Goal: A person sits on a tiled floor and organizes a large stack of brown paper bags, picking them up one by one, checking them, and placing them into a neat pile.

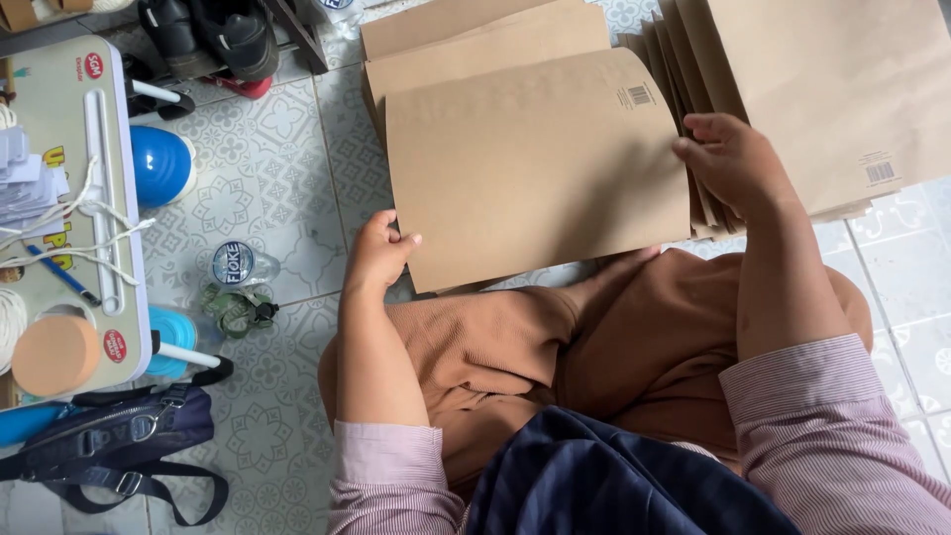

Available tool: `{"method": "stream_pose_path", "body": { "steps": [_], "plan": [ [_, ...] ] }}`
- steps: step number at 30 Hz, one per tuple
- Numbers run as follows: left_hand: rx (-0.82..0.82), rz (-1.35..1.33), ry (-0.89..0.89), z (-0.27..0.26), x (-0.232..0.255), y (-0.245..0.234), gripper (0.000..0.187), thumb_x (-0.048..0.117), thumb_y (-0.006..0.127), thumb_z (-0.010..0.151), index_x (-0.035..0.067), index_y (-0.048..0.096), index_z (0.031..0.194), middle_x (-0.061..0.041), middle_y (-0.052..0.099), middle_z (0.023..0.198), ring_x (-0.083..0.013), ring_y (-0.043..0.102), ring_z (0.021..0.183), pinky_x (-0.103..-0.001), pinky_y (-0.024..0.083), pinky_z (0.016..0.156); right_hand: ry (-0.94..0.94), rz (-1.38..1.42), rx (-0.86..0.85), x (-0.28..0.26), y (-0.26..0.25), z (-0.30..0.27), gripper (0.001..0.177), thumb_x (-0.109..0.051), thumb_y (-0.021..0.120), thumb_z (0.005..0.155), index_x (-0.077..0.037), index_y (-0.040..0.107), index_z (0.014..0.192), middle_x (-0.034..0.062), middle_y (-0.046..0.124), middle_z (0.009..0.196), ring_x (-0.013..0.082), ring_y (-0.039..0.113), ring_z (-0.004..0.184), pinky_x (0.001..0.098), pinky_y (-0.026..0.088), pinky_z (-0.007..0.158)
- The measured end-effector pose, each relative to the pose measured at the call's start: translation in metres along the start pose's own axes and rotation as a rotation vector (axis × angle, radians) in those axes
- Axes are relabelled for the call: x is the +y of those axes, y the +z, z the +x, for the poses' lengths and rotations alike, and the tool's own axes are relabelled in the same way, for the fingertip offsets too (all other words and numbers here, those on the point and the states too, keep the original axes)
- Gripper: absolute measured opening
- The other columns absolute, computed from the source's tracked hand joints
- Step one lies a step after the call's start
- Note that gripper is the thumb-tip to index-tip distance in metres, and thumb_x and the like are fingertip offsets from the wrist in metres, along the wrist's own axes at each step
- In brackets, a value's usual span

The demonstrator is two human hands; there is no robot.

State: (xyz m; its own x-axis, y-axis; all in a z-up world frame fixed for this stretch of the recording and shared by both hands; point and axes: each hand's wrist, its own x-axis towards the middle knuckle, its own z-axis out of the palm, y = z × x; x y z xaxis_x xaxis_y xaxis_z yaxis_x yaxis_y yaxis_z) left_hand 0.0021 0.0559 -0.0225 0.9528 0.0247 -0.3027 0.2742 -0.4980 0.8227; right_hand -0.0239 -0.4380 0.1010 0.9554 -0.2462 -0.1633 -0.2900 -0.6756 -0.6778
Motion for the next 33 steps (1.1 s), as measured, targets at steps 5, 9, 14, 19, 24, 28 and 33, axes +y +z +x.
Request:
{"method": "stream_pose_path", "body": {
  "steps": [5, 9, 14, 19, 24, 28, 33],
  "plan": [
    [0.234, 0.026, -0.025, 0.01, 0.011, 0.022, 0.038, 0.024, 0.077, 0.087, 0.008, 0.07, 0.12, -0.007, 0.073, 0.088, -0.0211, 0.074, 0.079, -0.035, 0.06, 0.063, 0.116, -0.19, -0.192, -0.018, 0.008, -0.023, 0.058, -0.031, 0.083, 0.09, -0.001, 0.068, 0.136, 0.0276, 0.071, 0.121, 0.0418, 0.068, 0.109, 0.0574, 0.052, 0.097],
    [0.293, 0.002, -0.056, 0.025, 0.003, 0.034, 0.038, 0.028, 0.076, 0.086, 0.011, 0.071, 0.12, -0.004, 0.073, 0.089, -0.0176, 0.074, 0.082, -0.032, 0.06, 0.069, 0.039, -0.151, -0.051, 0.038, 0.036, 0.031, 0.068, -0.044, 0.088, 0.084, 0.002, 0.069, 0.131, 0.022, 0.071, 0.121, 0.0417, 0.066, 0.114, 0.0547, 0.053, 0.09],
    [0.201, -0.11, -0.059, 0.035, -0.015, 0.028, 0.053, 0.021, 0.077, 0.084, -0.002, 0.063, 0.129, -0.014, 0.071, 0.089, -0.0237, 0.074, 0.081, -0.036, 0.061, 0.068, 0.101, -0.217, -0.071, 0.03, 0.044, 0.021, 0.064, -0.044, 0.085, 0.084, 0.0, 0.071, 0.128, 0.0188, 0.073, 0.12, 0.0383, 0.067, 0.115, 0.0528, 0.054, 0.091],
    [0.083, -0.175, -0.088, 0.039, -0.019, 0.018, 0.065, 0.016, 0.08, 0.079, -0.008, 0.056, 0.135, -0.015, 0.065, 0.086, -0.0236, 0.072, 0.075, -0.035, 0.06, 0.061, 0.17, -0.227, -0.138, 0.054, 0.045, 0.042, 0.055, -0.044, 0.088, 0.078, -0.004, 0.078, 0.114, 0.0145, 0.076, 0.105, 0.0356, 0.071, 0.101, 0.0489, 0.057, 0.079],
    [0.063, -0.297, -0.043, 0.043, -0.004, 0.009, 0.054, 0.021, 0.08, 0.083, 0.004, 0.058, 0.129, -0.003, 0.063, 0.085, -0.0125, 0.066, 0.069, -0.02, 0.053, 0.046, 0.141, -0.041, -0.018, 0.056, 0.041, 0.054, 0.036, -0.039, 0.09, 0.08, -0.013, 0.079, 0.103, 0.0073, 0.072, 0.085, 0.0245, 0.067, 0.077, 0.0386, 0.052, 0.062],
    [0.02, -0.289, -0.052, 0.025, 0.016, -0.002, 0.04, 0.026, 0.082, 0.082, 0.014, 0.065, 0.116, 0.002, 0.07, 0.086, -0.009, 0.067, 0.068, -0.018, 0.051, 0.042, 0.191, 0.182, -0.053, 0.027, 0.027, 0.04, 0.025, -0.022, 0.087, 0.083, -0.007, 0.076, 0.101, 0.0036, 0.061, 0.072, 0.011, 0.057, 0.065, 0.0234, 0.047, 0.056],
    [-0.142, -0.285, -0.225, 0.0, 0.045, -0.005, 0.054, 0.017, 0.084, 0.082, 0.015, 0.056, 0.128, -0.007, 0.07, 0.107, -0.022, 0.07, 0.091, -0.031, 0.063, 0.052, 0.261, 0.376, -0.173, 0.041, 0.028, 0.048, 0.027, -0.013, 0.083, 0.087, 0.001, 0.071, 0.107, 0.0045, 0.06, 0.073, 0.0085, 0.062, 0.059, 0.017, 0.053, 0.05]
  ]
}}
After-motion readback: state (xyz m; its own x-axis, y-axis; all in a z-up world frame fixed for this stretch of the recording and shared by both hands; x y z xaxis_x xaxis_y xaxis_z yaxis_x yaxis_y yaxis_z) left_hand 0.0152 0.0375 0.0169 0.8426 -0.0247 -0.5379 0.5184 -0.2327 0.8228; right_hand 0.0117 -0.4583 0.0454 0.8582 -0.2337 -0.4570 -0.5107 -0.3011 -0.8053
